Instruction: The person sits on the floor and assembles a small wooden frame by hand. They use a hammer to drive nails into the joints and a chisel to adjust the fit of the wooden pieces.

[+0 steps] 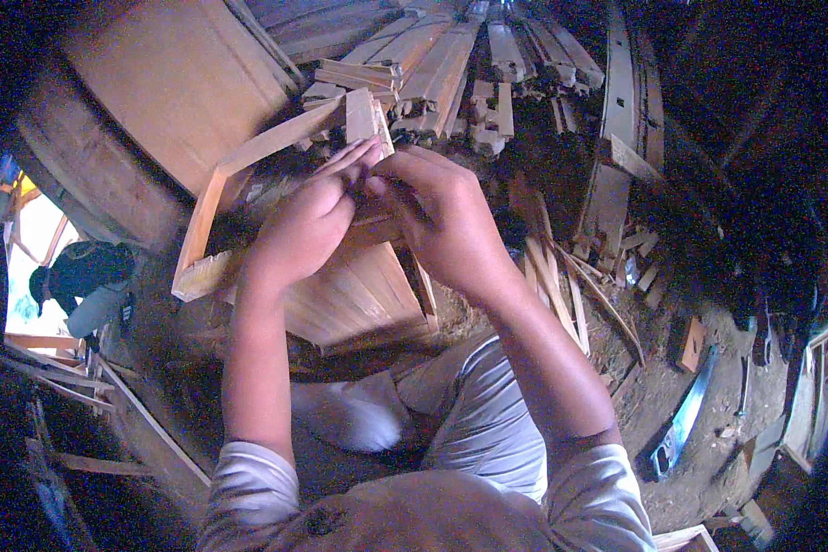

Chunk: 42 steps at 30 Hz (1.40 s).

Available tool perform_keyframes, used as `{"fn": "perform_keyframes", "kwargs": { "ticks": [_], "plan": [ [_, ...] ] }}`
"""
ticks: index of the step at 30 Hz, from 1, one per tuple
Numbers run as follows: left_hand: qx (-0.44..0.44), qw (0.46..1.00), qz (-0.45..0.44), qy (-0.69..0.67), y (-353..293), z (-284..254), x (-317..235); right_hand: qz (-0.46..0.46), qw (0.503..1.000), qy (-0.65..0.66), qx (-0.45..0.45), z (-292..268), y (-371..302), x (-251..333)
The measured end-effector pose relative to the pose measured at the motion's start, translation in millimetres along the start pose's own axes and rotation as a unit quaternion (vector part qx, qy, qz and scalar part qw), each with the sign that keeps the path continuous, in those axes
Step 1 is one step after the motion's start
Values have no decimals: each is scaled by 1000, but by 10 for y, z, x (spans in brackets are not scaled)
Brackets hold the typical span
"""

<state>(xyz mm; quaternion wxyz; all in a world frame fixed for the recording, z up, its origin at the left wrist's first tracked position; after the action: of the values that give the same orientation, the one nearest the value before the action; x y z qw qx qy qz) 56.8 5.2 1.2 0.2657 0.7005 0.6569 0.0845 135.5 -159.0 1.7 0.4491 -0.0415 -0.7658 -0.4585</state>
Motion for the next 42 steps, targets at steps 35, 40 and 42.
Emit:
{"fn": "perform_keyframes", "kwargs": {
  "ticks": [35, 40, 42],
  "plan": [
    [-75, 993, 4, 94, -110, -143, -300, -113, 989, -97, -5, -58, 14, 148],
    [-81, 993, 1, 88, -103, -154, -289, -90, 993, -80, -20, -41, 16, 79],
    [-45, 995, -24, 80, -102, -180, -313, -86, 994, -61, -29, -33, 17, 57]
  ]
}}
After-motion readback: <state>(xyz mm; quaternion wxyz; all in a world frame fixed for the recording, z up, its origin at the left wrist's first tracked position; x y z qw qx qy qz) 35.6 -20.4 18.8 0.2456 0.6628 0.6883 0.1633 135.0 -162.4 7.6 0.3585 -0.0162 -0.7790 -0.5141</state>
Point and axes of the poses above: each hand's wrist, its own y-axis towards the middle knuckle, its own z-axis out of the palm, x = y × z, the point moved 3 cm from there along y, towards the middle knuckle, and after that the axes turned 11 degrees about y, right-handed, at the moved point
